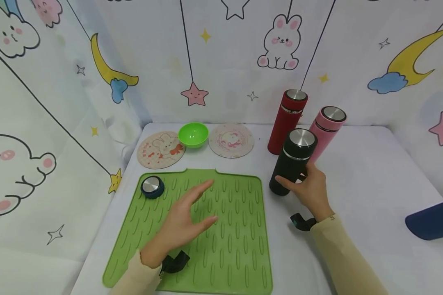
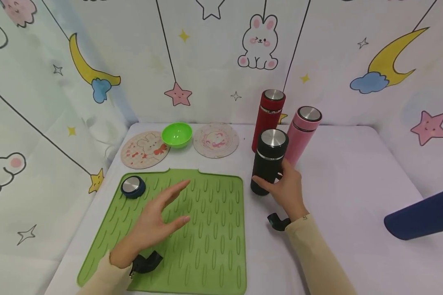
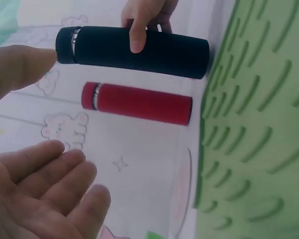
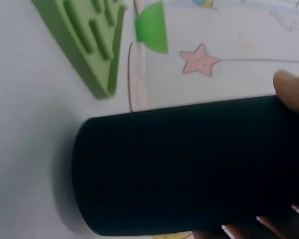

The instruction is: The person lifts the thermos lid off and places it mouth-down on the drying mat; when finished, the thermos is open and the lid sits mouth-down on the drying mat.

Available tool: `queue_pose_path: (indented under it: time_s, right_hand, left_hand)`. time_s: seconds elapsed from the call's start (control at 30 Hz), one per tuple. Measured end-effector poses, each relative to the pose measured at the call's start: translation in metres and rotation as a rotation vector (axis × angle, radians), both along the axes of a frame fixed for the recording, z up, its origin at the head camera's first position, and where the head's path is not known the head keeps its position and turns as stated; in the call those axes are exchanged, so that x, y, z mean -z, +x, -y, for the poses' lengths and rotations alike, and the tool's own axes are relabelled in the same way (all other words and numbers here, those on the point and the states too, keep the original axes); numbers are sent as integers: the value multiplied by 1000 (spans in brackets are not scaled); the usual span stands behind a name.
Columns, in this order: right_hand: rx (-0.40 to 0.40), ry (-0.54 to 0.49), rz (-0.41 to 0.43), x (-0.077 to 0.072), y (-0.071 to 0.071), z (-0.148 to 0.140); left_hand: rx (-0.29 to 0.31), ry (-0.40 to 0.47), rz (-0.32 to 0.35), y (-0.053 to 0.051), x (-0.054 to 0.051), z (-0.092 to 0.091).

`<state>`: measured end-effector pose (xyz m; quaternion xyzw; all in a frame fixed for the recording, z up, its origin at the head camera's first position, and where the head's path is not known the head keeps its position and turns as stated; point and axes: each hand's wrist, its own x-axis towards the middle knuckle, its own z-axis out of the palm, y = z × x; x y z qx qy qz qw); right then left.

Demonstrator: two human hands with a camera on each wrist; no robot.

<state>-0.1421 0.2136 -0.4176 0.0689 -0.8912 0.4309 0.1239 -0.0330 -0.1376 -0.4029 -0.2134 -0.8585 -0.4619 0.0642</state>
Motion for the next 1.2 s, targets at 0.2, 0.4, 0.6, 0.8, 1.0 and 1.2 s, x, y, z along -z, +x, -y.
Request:
queue_pose_path:
  time_s: [0.2,0.4,0.6,0.8,1.0,1.2]
  right_hand:
    - [-201,28,-129,-9,29,2]
    - [-443,-9,-225,-17,52,14]
    - [-659,-17,-285,-24,64,28]
    - [-779,6,-308,-27,69,35]
    - [-759,46,-288,-29,73,35]
    - [-669,77,-347,-27,77,35]
  left_hand:
    - [168,114,-62,-10,-29,-14]
    - [399,219,-122,-21,-67,-39]
    - [575,236,-284,-24,-93,-57]
    - [671,122,-434,-19,-105,-57]
    - [642,65,-540,-11,-106,-55]
    - [553,95,-603,-6,-101,-59]
